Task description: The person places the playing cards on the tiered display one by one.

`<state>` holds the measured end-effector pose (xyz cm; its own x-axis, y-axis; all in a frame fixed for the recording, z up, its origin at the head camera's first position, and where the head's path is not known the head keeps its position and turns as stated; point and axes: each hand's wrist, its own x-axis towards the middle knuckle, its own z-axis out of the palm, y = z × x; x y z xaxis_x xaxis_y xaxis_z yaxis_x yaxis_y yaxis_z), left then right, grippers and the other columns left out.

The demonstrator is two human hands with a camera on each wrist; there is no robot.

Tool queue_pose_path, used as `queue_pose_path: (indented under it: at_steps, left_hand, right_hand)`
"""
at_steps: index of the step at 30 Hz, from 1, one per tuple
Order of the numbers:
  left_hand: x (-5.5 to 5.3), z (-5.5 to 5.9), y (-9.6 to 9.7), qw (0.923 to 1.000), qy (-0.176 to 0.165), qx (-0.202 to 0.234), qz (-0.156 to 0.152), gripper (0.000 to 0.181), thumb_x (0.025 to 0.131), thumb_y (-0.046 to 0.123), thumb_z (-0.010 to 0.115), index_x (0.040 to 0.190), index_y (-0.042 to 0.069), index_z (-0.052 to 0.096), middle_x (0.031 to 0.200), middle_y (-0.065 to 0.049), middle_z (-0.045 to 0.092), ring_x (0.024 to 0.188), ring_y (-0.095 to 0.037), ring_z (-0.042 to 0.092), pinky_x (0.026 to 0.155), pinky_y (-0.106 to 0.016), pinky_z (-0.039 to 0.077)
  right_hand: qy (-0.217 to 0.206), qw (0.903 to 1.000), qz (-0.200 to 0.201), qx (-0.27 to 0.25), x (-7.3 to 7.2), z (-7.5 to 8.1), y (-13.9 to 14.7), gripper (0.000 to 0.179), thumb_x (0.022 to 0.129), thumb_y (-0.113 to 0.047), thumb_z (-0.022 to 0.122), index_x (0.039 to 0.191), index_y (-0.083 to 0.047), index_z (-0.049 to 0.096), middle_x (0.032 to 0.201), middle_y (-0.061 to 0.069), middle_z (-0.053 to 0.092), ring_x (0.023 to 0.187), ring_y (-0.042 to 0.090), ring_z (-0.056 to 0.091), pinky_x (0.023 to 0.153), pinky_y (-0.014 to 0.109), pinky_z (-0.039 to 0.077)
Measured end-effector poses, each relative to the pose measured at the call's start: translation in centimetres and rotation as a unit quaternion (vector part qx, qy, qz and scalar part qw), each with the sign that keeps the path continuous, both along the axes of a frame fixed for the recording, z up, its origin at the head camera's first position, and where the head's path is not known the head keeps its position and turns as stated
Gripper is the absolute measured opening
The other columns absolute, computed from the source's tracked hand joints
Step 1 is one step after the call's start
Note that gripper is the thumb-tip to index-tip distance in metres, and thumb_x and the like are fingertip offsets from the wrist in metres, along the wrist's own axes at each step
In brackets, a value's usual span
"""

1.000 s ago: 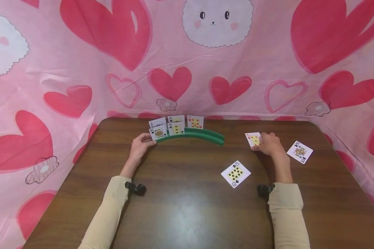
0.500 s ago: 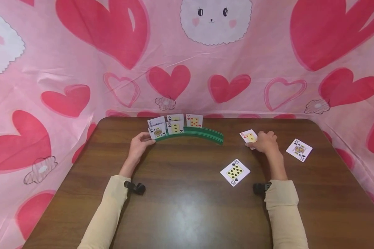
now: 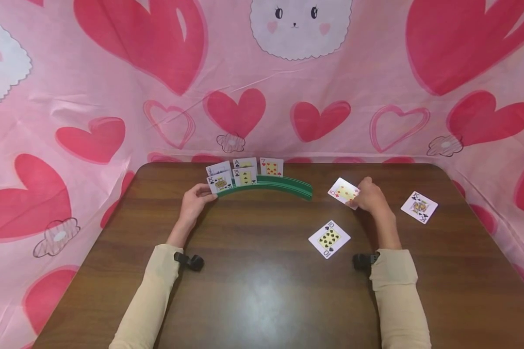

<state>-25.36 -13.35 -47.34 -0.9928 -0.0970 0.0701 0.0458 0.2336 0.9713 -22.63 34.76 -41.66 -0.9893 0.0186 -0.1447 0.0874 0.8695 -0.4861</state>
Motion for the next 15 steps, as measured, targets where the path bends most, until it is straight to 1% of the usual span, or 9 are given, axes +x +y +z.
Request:
queue_pose_path:
  at_steps: [3,7,9,10,12,13,15]
  left_hand:
    - [0.0,-0.1,0.0,1.0000,-0.001,-0.001,-0.002,0.025,0.077,0.008,0.072,0.100,0.005,0.063,0.103,-0.010,0.065,0.097,-0.021,0.061,0.083,-0.037,0.047]
    - [0.2,-0.1,0.0,1.0000,-0.007,0.003,-0.006,0.023,0.078,0.008,0.071,0.100,0.006,0.063,0.104,-0.009,0.064,0.097,-0.021,0.061,0.084,-0.038,0.047]
    - [0.3,0.1,0.1,1.0000,-0.007,0.002,-0.004,0.023,0.078,0.008,0.071,0.099,0.006,0.064,0.103,-0.009,0.064,0.096,-0.021,0.061,0.084,-0.039,0.047]
    - [0.3,0.1,0.1,1.0000,-0.007,0.001,-0.004,0.023,0.078,0.008,0.071,0.099,0.006,0.064,0.103,-0.009,0.064,0.096,-0.021,0.061,0.084,-0.039,0.046]
    - [0.4,0.2,0.1,1.0000,-0.007,-0.001,-0.001,0.023,0.078,0.008,0.071,0.099,0.006,0.064,0.103,-0.009,0.064,0.096,-0.021,0.061,0.083,-0.039,0.047]
    - [0.4,0.2,0.1,1.0000,-0.007,0.001,-0.001,0.023,0.078,0.008,0.071,0.100,0.006,0.064,0.103,-0.009,0.064,0.096,-0.022,0.061,0.083,-0.039,0.047]
    - [0.4,0.3,0.0,1.0000,-0.010,0.001,0.000,0.024,0.078,0.008,0.071,0.101,0.006,0.063,0.104,-0.009,0.064,0.097,-0.022,0.061,0.084,-0.039,0.047]
  right_hand:
    - [0.007,0.9997,-0.022,-0.011,0.2,-0.2,0.3,0.067,0.073,-0.021,0.075,0.112,0.012,0.032,0.094,0.028,0.047,0.082,0.040,0.048,0.069,0.049,0.040]
    - [0.059,0.9965,-0.059,-0.009,0.2,0.0,0.9,0.055,0.081,-0.020,0.066,0.115,0.012,0.037,0.086,0.027,0.055,0.069,0.034,0.058,0.059,0.043,0.044]
    - [0.084,0.9938,-0.070,-0.019,0.2,0.3,1.1,0.048,0.085,-0.021,0.061,0.115,0.012,0.041,0.083,0.024,0.058,0.063,0.028,0.059,0.055,0.036,0.045]
    - [0.091,0.9924,-0.071,-0.041,0.3,0.5,1.2,0.047,0.087,-0.021,0.059,0.115,0.013,0.043,0.082,0.024,0.059,0.060,0.025,0.060,0.054,0.034,0.047]
    - [0.098,0.9875,-0.073,-0.100,0.3,1.0,1.4,0.046,0.088,-0.021,0.059,0.115,0.013,0.046,0.084,0.020,0.058,0.062,0.019,0.059,0.055,0.029,0.049]
    - [0.097,0.9817,-0.076,-0.146,0.4,1.3,1.4,0.045,0.089,-0.021,0.060,0.116,0.013,0.046,0.086,0.018,0.058,0.064,0.017,0.059,0.057,0.028,0.051]
    - [0.090,0.9629,-0.085,-0.240,0.6,1.9,1.4,0.048,0.088,-0.019,0.063,0.120,0.011,0.043,0.089,0.012,0.058,0.068,0.013,0.060,0.063,0.029,0.053]
